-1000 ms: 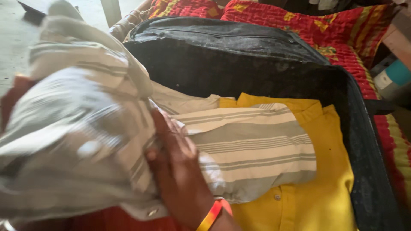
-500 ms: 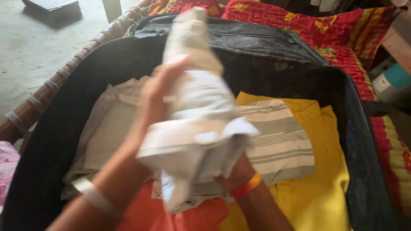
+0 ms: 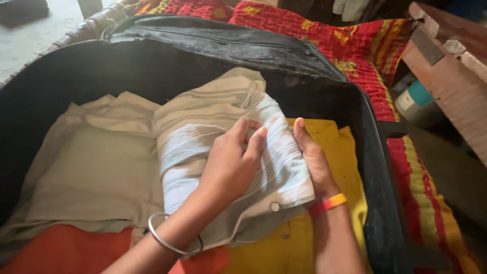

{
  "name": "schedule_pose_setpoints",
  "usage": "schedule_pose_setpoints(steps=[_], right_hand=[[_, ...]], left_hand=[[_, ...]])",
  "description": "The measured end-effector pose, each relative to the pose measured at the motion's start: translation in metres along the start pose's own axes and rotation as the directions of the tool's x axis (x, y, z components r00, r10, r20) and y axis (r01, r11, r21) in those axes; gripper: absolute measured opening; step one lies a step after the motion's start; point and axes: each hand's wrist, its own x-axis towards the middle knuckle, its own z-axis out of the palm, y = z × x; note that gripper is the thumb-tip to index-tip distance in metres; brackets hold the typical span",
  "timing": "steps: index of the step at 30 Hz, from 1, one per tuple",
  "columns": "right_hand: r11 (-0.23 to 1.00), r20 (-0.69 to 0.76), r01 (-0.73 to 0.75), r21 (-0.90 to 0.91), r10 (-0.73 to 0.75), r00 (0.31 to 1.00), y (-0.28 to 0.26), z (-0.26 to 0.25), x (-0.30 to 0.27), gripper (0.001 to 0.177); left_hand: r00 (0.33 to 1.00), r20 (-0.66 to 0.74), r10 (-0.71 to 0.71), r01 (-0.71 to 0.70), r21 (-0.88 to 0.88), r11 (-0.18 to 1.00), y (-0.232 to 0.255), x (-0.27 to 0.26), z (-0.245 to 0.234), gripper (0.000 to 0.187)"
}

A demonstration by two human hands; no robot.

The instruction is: The person folds a striped shirt and places it into an open suitcase alongside other folded garments. The person smooths the shirt and adjusts its position within the suitcase.

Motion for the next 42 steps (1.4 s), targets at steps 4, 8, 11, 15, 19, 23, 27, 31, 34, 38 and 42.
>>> schedule_pose_setpoints(steps=[4,8,11,15,19,23,27,31,34,38,42], right_hand=[[0.906,-0.196,-0.104,-0.411,0.024,0.98,-0.013,0.006,-0.014,0.061],[0.732,-0.226,-0.136,-0.668,-0.026,0.974,-0.015,0.011,-0.018,0.059],[0.774,-0.373,-0.24,-0.585,0.006,0.928,-0.022,0.003,-0.022,0.054],[0.726,-0.574,-0.347,-0.594,-0.08,0.815,-0.043,-0.017,-0.027,0.042],[0.48,-0.623,-0.457,-0.749,-0.277,0.732,-0.045,-0.038,-0.023,0.029],[0.584,-0.677,-0.418,-0.696,-0.338,0.654,-0.038,-0.045,-0.027,0.023],[0.535,-0.649,-0.405,-0.741,-0.418,0.635,-0.035,-0.049,-0.026,0.028],[0.294,-0.556,-0.472,-0.831,-0.46,0.692,-0.02,-0.068,-0.009,0.037],[0.2,-0.368,-0.319,-0.927,-0.661,0.654,-0.005,-0.079,0.005,0.047],[0.002,-0.186,-0.284,-0.959,-0.759,0.624,0.013,-0.069,0.007,0.049],[0.158,-0.305,-0.275,-0.948,-0.695,0.652,0.011,-0.047,0.002,0.05]], left_hand=[[0.988,-0.013,0.154,-0.154,-0.046,0.987,-0.007,-0.005,-0.001,0.024],[0.901,-0.038,0.432,-0.423,0.137,0.896,-0.003,-0.008,-0.013,0.025],[0.892,-0.082,0.445,-0.42,0.214,0.882,-0.002,-0.007,-0.03,0.024],[0.81,-0.096,0.579,-0.509,0.374,0.775,-0.005,-0.007,-0.044,0.035],[0.797,0.023,0.603,-0.54,0.474,0.695,-0.01,-0.012,-0.035,0.054],[0.864,0.229,0.448,-0.493,0.563,0.663,-0.019,-0.015,-0.021,0.068],[0.883,0.26,0.391,-0.463,0.617,0.636,-0.032,-0.02,-0.017,0.078],[0.901,0.246,0.359,-0.428,0.645,0.633,-0.045,-0.029,-0.01,0.081],[0.909,0.244,0.339,-0.412,0.658,0.631,-0.049,-0.029,-0.008,0.079],[0.896,0.183,0.405,-0.43,0.585,0.688,-0.049,-0.028,-0.015,0.083],[0.898,-0.374,0.23,-0.084,0.368,0.926,-0.046,-0.023,-0.017,0.079]])
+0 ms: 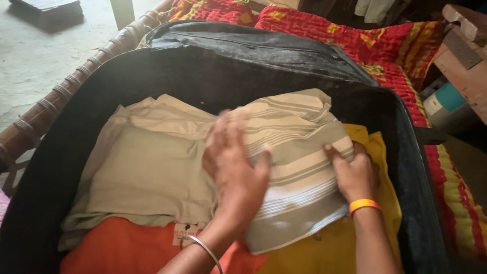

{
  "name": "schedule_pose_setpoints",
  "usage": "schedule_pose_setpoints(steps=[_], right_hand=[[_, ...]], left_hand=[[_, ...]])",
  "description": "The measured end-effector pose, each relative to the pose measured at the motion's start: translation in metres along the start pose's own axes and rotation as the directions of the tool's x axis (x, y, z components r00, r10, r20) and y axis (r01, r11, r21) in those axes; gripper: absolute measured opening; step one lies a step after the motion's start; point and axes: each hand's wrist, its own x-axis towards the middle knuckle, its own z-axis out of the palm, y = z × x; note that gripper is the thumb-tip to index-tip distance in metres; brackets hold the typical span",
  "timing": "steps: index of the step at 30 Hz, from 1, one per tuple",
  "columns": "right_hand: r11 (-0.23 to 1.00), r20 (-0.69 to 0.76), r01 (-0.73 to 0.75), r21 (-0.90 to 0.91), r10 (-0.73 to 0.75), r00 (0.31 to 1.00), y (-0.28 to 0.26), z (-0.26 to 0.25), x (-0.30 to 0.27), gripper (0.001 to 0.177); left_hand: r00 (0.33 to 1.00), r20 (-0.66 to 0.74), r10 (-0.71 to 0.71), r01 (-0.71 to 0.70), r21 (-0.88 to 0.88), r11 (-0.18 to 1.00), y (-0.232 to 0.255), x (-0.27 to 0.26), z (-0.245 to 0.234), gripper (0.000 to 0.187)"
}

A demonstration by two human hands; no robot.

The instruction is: The person folds a striped shirt and places it into an open suitcase alongside other folded garments. The person smooths the shirt and adjusts its position within the suitcase.

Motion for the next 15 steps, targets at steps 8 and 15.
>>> schedule_pose_setpoints(steps=[8,15], right_hand=[[0.999,0.024,0.034,0.018,-0.035,0.999,0.004,-0.006,0.002,0.055],[0.928,0.203,-0.285,0.239,0.239,0.949,0.02,-0.014,0.013,0.055]], left_hand=[[0.441,0.621,-0.648,0.841,-0.539,0.056,-0.006,0.018,-0.015,0.06],[0.43,0.819,-0.38,0.903,-0.392,0.175,0.016,0.023,-0.032,0.061]])
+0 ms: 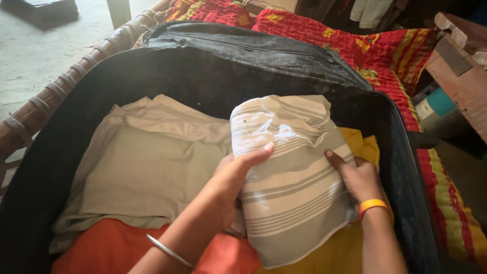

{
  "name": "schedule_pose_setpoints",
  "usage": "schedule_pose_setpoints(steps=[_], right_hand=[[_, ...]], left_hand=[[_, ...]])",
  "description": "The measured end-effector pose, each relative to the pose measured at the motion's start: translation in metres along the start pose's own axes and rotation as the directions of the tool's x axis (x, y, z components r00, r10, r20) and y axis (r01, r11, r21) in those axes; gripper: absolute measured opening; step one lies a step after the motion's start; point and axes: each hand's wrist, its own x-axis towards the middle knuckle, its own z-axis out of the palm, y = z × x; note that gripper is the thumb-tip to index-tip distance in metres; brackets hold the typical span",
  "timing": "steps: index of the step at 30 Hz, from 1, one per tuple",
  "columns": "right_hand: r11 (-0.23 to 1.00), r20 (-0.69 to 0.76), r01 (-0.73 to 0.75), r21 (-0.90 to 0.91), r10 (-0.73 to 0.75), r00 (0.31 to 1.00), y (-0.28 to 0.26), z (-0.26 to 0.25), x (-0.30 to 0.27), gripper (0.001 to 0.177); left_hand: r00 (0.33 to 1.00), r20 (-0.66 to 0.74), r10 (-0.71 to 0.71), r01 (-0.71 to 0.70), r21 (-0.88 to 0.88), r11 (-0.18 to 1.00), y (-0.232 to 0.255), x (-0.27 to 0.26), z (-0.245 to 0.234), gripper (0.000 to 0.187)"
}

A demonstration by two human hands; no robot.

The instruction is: The person folds a striped shirt and places it into an open suitcase alongside other folded garments. The person smooths the shirt and adjusts its position within the suitcase.

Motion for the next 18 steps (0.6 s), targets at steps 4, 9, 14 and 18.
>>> schedule_pose_setpoints(steps=[4,9,14,18], right_hand=[[0.985,0.046,0.041,0.169,-0.049,0.998,0.002,0.001,-0.002,0.052],[0.983,0.058,0.014,0.182,-0.025,0.998,0.006,-0.006,0.004,0.051],[0.983,0.03,0.072,0.17,-0.078,0.997,0.015,0.0,0.008,0.049],[0.948,-0.112,0.256,-0.187,-0.279,0.954,0.012,0.01,0.004,0.046]], left_hand=[[0.993,-0.02,-0.118,0.119,0.059,0.991,0.0,0.003,-0.009,0.065],[0.991,0.137,0.0,0.059,-0.428,0.902,-0.023,0.023,-0.019,0.067],[0.997,0.028,-0.071,0.076,-0.287,0.955,-0.062,0.033,-0.013,0.043],[0.991,0.013,-0.131,0.132,-0.142,0.981,-0.072,0.037,-0.01,0.041]])
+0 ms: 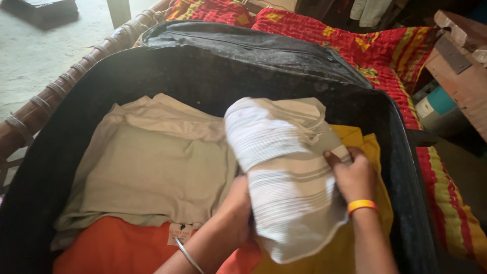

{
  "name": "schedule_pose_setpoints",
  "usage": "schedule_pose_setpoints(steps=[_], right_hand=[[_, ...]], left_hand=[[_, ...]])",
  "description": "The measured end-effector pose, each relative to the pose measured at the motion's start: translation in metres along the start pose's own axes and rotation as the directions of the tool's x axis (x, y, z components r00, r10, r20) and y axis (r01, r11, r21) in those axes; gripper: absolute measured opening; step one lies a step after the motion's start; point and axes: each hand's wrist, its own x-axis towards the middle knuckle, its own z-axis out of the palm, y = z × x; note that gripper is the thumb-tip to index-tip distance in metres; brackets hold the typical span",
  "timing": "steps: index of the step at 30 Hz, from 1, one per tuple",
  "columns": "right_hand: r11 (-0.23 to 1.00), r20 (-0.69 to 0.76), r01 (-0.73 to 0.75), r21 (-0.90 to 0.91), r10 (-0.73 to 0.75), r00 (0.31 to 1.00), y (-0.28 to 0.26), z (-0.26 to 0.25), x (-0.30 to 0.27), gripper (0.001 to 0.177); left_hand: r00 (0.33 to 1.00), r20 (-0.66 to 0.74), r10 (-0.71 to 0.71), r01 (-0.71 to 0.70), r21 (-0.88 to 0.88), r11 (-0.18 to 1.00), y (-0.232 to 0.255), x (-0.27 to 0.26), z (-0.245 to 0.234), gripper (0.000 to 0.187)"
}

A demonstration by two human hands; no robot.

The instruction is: The person folds a striped shirt and places it into an open suitcase alongside other folded garments. The person smooths the shirt and adjusts its position within the suitcase.

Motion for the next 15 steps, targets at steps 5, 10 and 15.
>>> schedule_pose_setpoints(steps=[5,10,15], right_hand=[[0.922,-0.058,0.228,-0.313,-0.258,0.964,-0.034,0.016,-0.012,0.056],[0.995,0.267,0.084,-0.053,-0.067,0.961,-0.071,0.032,-0.038,0.06],[0.937,0.321,0.246,-0.249,-0.16,0.934,-0.094,0.033,-0.055,0.061]], left_hand=[[0.986,0.162,0.027,0.011,-0.227,0.974,0.003,0.0,0.0,0.047],[0.998,0.062,-0.031,0.05,-0.344,0.938,0.005,0.005,-0.003,0.046],[0.999,0.045,0.002,0.015,-0.373,0.928,0.017,0.013,-0.007,0.046]])
